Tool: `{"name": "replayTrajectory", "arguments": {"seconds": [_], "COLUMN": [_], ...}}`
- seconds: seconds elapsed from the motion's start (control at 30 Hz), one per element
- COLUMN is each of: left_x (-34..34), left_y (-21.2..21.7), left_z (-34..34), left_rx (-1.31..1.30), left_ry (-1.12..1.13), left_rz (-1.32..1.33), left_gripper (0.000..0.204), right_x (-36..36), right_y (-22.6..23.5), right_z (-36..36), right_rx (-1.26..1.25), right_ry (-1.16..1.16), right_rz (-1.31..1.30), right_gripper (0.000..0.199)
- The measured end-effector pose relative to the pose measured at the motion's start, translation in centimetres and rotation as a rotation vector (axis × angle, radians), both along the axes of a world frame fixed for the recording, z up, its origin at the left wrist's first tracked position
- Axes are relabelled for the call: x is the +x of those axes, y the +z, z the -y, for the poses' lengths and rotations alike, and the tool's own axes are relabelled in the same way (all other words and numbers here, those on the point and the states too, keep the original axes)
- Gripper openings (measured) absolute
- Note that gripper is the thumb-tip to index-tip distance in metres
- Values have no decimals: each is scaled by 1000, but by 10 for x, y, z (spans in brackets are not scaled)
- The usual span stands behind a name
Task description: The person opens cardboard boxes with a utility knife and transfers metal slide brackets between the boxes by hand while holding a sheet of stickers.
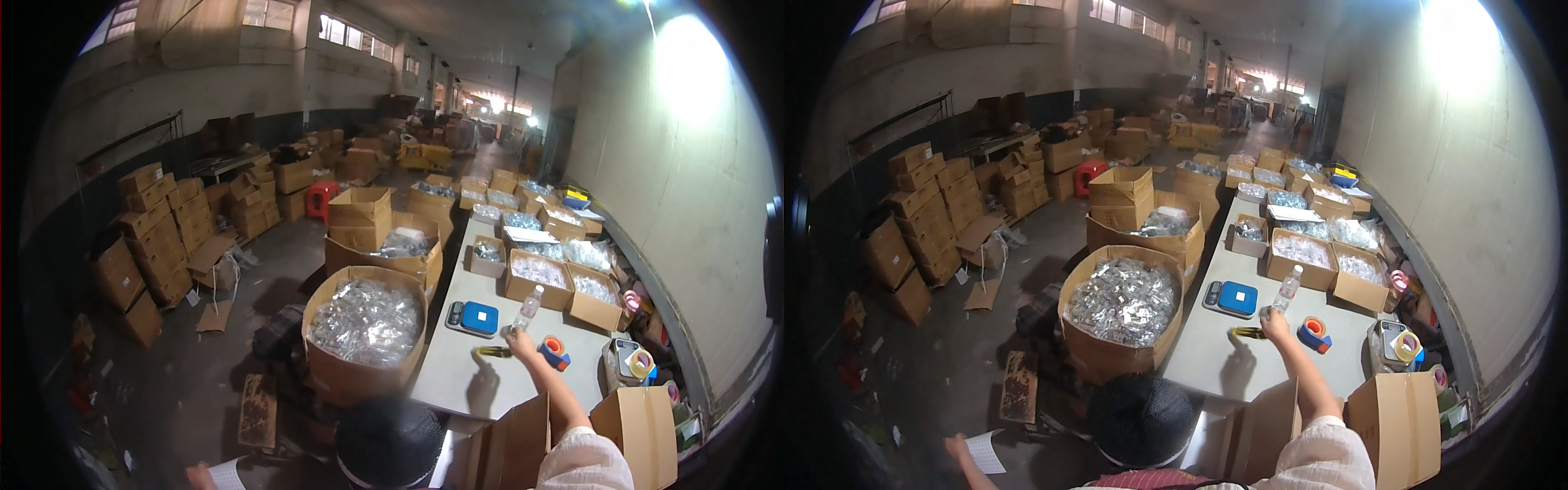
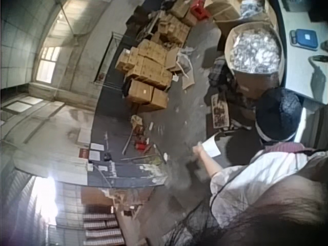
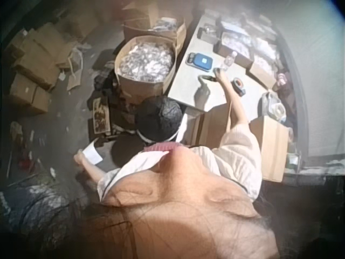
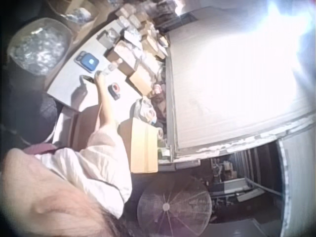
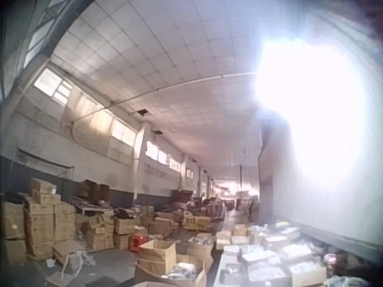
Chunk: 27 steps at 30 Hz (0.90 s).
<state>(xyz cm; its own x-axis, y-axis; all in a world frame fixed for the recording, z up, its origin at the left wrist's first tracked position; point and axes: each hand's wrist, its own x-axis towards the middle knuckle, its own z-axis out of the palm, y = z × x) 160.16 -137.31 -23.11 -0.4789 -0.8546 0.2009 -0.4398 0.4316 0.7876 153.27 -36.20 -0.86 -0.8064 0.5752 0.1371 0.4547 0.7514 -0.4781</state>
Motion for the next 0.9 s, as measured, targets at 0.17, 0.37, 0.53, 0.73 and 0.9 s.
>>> {"name": "replayTrajectory", "arguments": {"seconds": [0.17,0.37,0.53,0.73,0.9], "left_x": [12,0,-36,-96,-108], "left_y": [-1,15,53,203,308], "left_z": [10,-4,-28,-144,-327], "left_rx": [-26,-8,605,945,1007], "left_ry": [22,-64,-269,-560,-878], "left_rz": [196,163,-138,-84,-35], "left_gripper": [30,31,35,44,32], "right_x": [35,148,261,313,320], "right_y": [25,53,123,110,89], "right_z": [6,15,99,221,274], "right_rx": [-226,-429,-791,-649,-417], "right_ry": [97,106,56,357,338], "right_rz": [-61,-357,-164,-268,-166], "right_gripper": [51,47,29,65,106]}}
